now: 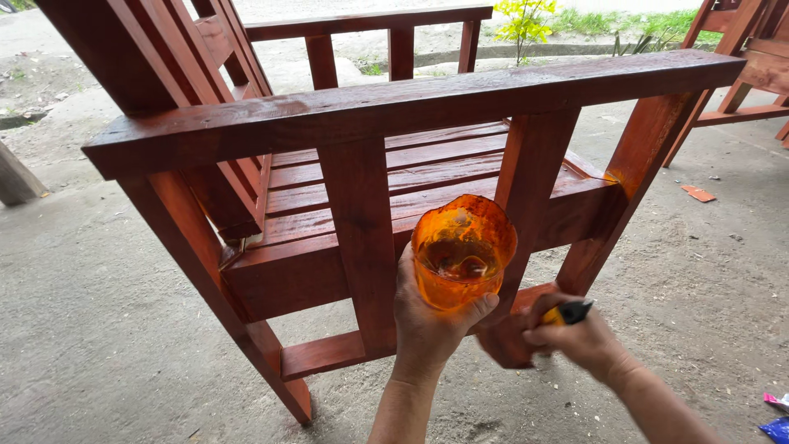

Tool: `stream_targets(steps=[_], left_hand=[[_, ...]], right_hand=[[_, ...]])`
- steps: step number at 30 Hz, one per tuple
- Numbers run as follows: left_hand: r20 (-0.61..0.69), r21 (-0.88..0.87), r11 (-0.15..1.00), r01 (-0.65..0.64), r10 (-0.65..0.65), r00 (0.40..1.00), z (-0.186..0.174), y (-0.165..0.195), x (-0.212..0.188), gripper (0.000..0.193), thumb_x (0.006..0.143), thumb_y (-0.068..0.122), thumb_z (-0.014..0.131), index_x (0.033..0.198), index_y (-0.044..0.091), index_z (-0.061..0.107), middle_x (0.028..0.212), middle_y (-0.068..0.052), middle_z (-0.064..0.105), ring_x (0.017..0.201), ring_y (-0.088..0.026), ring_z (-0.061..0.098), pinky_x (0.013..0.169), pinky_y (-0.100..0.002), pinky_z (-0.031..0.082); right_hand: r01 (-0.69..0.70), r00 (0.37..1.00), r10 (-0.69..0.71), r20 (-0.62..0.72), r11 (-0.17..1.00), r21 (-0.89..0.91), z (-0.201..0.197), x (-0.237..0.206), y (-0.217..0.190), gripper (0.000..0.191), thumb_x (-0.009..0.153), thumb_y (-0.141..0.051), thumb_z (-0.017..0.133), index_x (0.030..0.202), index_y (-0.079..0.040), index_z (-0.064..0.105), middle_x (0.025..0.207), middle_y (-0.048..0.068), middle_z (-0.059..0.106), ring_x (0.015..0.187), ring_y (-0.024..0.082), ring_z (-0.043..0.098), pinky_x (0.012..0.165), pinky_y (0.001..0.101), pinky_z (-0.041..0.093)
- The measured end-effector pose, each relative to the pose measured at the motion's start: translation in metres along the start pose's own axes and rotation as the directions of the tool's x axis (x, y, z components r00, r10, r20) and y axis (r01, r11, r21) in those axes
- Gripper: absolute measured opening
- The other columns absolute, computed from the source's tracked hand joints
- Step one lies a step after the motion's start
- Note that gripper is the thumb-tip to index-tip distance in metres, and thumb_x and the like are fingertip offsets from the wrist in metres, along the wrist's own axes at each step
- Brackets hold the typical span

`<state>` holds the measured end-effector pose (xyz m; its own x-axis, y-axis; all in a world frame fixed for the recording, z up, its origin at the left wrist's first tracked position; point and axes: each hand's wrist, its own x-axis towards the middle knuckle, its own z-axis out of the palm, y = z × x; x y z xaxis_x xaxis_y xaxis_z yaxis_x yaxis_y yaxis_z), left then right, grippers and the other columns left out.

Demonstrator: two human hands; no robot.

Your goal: The person applies reddish-brown stain to a wooden chair using a brush and a small container. They repeatedly dip the brush into the container and apply the stain to the chair's frame, legs, and slats. Another person briefly pours more stain into the container from a bottle.

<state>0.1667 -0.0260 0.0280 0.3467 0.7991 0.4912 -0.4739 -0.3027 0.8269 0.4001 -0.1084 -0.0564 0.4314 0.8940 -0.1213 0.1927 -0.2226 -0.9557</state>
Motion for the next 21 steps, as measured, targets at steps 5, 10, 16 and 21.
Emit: stream_targets(steps=[5,10,16,21], left_hand=[[-0.002,0.027,1.0,0.003,-0.003,1.0,-0.008,0.002,0.001,0.092,0.071,0.017,0.092,0.145,0.006,0.038,0.129,-0.01,0.067,0.118,-0.02,0.071,0.101,-0.032,0.065],[-0.006,0.12,0.991,-0.054,0.055,0.998,-0.013,0.004,0.0,0.088,0.072,0.019,0.092,0.143,0.006,0.042,0.129,-0.01,0.069,0.119,-0.019,0.072,0.101,-0.032,0.066],[-0.016,0.029,0.998,-0.056,0.056,0.998,-0.009,0.0,0.001,0.082,0.073,0.016,0.092,0.139,0.004,0.045,0.128,-0.011,0.068,0.117,-0.021,0.072,0.101,-0.034,0.065],[-0.021,0.006,0.998,-0.055,0.055,0.998,-0.003,-0.001,0.006,0.08,0.073,0.016,0.092,0.137,0.004,0.045,0.126,-0.011,0.069,0.115,-0.022,0.073,0.1,-0.033,0.064]], right_hand=[[0.472,0.866,-0.498,-0.041,0.842,-0.262,0.068,-0.009,-0.002,0.009,0.079,-0.003,0.079,0.08,-0.009,0.072,0.083,0.002,0.077,0.076,0.016,0.075,0.071,0.0309,0.063],[0.179,0.971,-0.216,-0.1,0.939,-0.295,0.115,-0.007,0.004,0.01,0.081,-0.008,0.081,0.082,-0.013,0.072,0.085,-0.001,0.074,0.078,0.012,0.07,0.073,0.0298,0.058],[0.324,0.936,-0.257,0.242,0.897,-0.301,0.055,0.0,0.0,0.012,0.078,-0.006,0.081,0.079,-0.01,0.07,0.084,0.003,0.076,0.082,0.019,0.072,0.079,0.0342,0.058],[0.624,0.78,-0.407,0.474,0.559,-0.546,-0.002,0.002,-0.02,0.013,0.076,-0.003,0.075,0.078,-0.016,0.075,0.107,0.0,0.076,0.104,0.02,0.071,0.091,0.0364,0.054]])
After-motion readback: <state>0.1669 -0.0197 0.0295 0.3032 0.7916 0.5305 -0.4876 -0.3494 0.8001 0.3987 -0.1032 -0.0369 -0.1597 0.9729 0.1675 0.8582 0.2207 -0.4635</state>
